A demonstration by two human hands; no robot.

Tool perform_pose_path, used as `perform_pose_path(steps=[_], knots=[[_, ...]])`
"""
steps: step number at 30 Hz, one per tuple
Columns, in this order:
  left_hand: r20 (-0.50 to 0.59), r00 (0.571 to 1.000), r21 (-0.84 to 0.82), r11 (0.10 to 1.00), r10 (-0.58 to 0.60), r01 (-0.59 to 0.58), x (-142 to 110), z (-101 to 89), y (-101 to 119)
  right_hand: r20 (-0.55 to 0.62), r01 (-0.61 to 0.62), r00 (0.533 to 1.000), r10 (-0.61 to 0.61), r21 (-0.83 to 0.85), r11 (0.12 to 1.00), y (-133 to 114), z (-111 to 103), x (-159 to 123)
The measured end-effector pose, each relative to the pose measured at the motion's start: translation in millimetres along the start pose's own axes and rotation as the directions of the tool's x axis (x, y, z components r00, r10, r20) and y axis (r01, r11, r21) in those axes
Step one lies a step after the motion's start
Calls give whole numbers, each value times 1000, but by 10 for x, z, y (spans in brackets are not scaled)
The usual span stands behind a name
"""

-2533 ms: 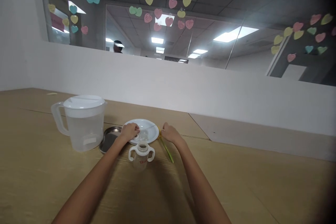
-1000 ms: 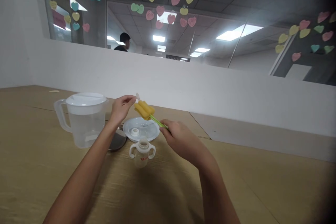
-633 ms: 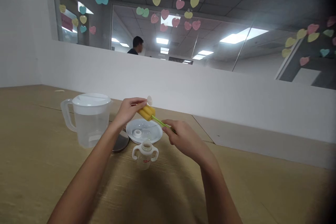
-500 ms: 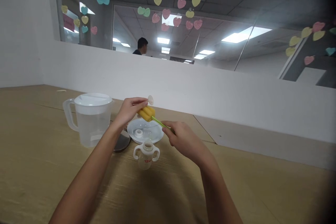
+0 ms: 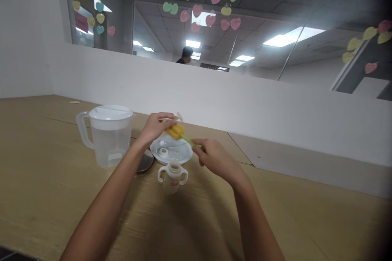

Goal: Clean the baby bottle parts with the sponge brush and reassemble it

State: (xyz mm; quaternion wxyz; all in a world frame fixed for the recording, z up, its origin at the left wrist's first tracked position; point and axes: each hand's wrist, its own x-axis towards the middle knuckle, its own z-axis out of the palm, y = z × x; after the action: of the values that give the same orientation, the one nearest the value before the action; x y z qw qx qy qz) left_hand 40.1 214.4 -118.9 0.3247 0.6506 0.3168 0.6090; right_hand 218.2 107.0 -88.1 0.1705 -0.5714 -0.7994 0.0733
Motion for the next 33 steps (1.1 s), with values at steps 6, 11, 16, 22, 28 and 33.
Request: perform_pose_path(steps=[6,11,16,22,28,33], knots=[[-23,999,5,999,-38,38,8,-29,-33,60,72,995,-74,24,997,-16,6,-28],[-24,999,-45,998,-45,44,6,-35,-10,25,62,998,-64,58,996,-38,-39,-45],[0,1000,109,994,10,-10,46,-82,-102,145,56,987,-69,91,994,14,-66,-61],[45,999,384,923,-22,3,74,-217,-225,148,-45,988,36,55,997,128,-121,-84],[-92,959,879,431,-268,204,61,-376,-471,49,-121,991,123,-46,992,105,-141,-93],[-103,889,905,329,-445,270,6,-456,-802,25,-161,986,164,-93,983,98,-140,-90]])
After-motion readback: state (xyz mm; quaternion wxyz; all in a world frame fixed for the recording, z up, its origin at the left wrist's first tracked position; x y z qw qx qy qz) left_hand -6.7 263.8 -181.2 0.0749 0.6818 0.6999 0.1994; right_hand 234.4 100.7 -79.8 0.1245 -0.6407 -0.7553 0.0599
